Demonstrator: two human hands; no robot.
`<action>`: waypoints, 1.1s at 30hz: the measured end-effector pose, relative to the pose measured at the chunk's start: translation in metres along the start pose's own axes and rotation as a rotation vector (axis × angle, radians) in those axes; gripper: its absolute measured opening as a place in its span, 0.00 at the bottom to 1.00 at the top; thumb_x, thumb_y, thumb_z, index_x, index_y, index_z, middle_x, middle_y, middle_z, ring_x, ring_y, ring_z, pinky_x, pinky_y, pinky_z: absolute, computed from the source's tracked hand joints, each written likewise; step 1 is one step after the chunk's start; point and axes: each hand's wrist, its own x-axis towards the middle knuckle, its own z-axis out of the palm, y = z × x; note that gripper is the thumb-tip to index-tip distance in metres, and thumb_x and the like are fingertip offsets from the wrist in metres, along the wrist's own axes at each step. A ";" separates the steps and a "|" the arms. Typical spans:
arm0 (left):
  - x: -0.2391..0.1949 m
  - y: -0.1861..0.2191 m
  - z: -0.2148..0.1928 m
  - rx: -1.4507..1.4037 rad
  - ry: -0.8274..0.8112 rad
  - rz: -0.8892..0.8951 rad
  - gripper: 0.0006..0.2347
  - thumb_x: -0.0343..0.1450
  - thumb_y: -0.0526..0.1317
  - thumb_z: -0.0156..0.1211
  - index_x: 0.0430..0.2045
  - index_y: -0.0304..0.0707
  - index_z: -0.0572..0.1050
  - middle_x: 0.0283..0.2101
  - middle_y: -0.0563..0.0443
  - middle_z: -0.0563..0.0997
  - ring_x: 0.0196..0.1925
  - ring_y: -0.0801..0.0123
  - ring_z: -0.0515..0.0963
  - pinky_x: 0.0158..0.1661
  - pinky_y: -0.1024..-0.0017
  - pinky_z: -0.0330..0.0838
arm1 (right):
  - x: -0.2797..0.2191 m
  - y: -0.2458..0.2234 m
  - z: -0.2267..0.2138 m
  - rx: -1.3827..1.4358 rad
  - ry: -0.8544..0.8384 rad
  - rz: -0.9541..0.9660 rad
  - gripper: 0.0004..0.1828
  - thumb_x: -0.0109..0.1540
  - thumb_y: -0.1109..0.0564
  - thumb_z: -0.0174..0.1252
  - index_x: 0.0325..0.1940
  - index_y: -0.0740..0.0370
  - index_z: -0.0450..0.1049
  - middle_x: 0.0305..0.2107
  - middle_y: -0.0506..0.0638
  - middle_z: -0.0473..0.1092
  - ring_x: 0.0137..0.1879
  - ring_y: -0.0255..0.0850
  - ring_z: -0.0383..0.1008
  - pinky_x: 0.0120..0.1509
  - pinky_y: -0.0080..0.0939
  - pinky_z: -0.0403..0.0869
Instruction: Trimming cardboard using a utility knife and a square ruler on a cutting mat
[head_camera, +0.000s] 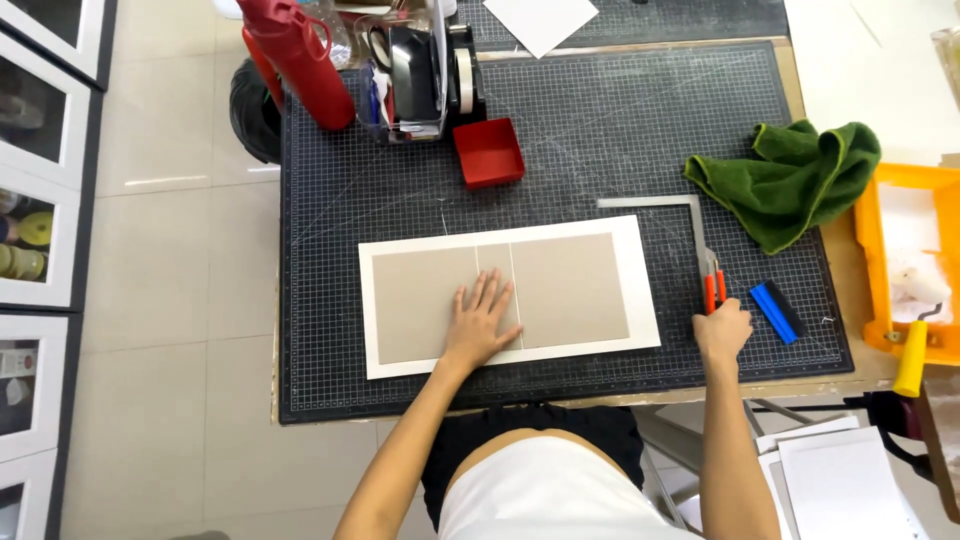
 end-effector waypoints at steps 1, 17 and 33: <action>0.000 0.000 0.001 0.000 0.001 0.003 0.33 0.72 0.65 0.41 0.70 0.50 0.55 0.76 0.43 0.50 0.77 0.51 0.47 0.67 0.40 0.42 | 0.001 0.001 -0.006 0.077 -0.078 0.044 0.25 0.46 0.56 0.64 0.45 0.66 0.71 0.35 0.65 0.72 0.39 0.68 0.78 0.43 0.63 0.76; 0.002 -0.001 0.002 0.008 0.012 -0.012 0.33 0.72 0.65 0.42 0.70 0.52 0.55 0.76 0.45 0.51 0.77 0.52 0.49 0.67 0.40 0.45 | -0.065 -0.065 -0.062 1.112 0.026 0.153 0.25 0.50 0.70 0.63 0.52 0.73 0.70 0.35 0.61 0.74 0.26 0.41 0.71 0.30 0.39 0.68; 0.047 0.050 0.021 -0.082 0.070 0.028 0.26 0.65 0.48 0.58 0.59 0.43 0.68 0.72 0.36 0.55 0.75 0.46 0.52 0.62 0.39 0.51 | -0.106 -0.134 -0.084 0.818 -0.021 0.079 0.30 0.52 0.66 0.64 0.60 0.65 0.70 0.45 0.65 0.74 0.53 0.63 0.74 0.54 0.58 0.74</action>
